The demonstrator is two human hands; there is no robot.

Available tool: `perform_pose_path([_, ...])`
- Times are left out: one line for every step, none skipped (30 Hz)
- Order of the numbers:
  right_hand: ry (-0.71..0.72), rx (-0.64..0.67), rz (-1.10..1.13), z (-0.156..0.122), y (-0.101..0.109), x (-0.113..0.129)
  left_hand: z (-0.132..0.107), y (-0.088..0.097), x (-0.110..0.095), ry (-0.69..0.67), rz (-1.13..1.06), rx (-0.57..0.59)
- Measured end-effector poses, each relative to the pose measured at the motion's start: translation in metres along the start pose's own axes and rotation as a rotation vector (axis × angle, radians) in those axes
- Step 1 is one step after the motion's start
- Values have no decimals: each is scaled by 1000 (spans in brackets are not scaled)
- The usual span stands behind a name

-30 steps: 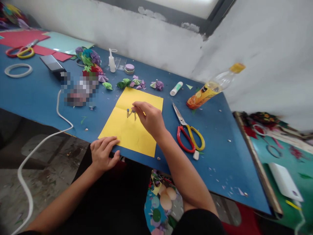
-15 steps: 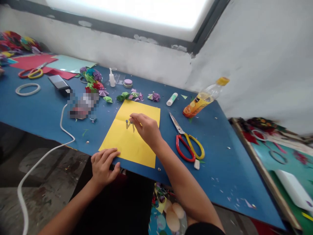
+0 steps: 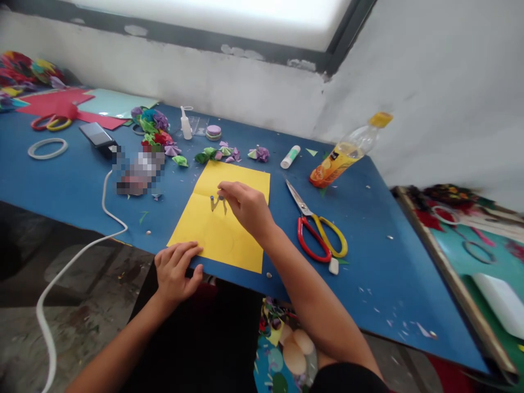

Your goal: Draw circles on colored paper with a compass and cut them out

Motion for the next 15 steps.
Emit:
perform_pose_path([6, -3, 0, 0, 0, 0, 0, 0, 0, 0, -1, 2])
perform_pose_path([15, -6, 0, 0, 0, 0, 0, 0, 0, 1, -1, 4])
perform_pose_path([25, -11, -2, 0, 0, 1, 0, 0, 0, 1, -1, 6])
perform_pose_path([33, -18, -3, 0, 0, 1, 1, 0, -1, 0, 0, 9])
perform_pose_path([38, -26, -4, 0, 1, 2, 1, 0, -1, -2, 1, 12])
perform_pose_path([38, -34, -6, 0, 1, 1, 1, 0, -1, -4, 3, 13])
perform_pose_path([35, -41, -9, 0, 2, 1, 1, 1, -1, -8, 7, 13])
perform_pose_path([30, -45, -11, 0, 2, 1, 1, 1, -1, -10, 9, 13])
perform_pose_path([25, -47, -11, 0, 2, 1, 2, 1, -2, -13, 11, 14])
perform_pose_path([22, -48, -11, 0, 2, 1, 2, 1, -2, -16, 13, 15])
perform_pose_path([19, -48, -10, 0, 2, 1, 2, 1, -2, -17, 14, 17])
perform_pose_path([19, -49, -7, 0, 2, 1, 2, 1, -2, -17, 15, 20])
perform_pose_path([21, -50, -6, 0, 3, 1, 2, 1, -1, -16, 17, 24])
perform_pose_path([24, -51, -6, 0, 3, 1, 2, 1, -1, -14, 19, 28])
perform_pose_path([27, -52, -8, 0, 3, 2, 2, 1, -1, -10, 22, 31])
Point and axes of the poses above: each hand's wrist, its own z-axis towards the middle knuckle, its own y-axis out of the back of the hand, x = y × z, the point moved 7 cm from there along z, towards the middle knuckle, and after that the axes turned 9 degrees about -z, right-handed, at the moved point
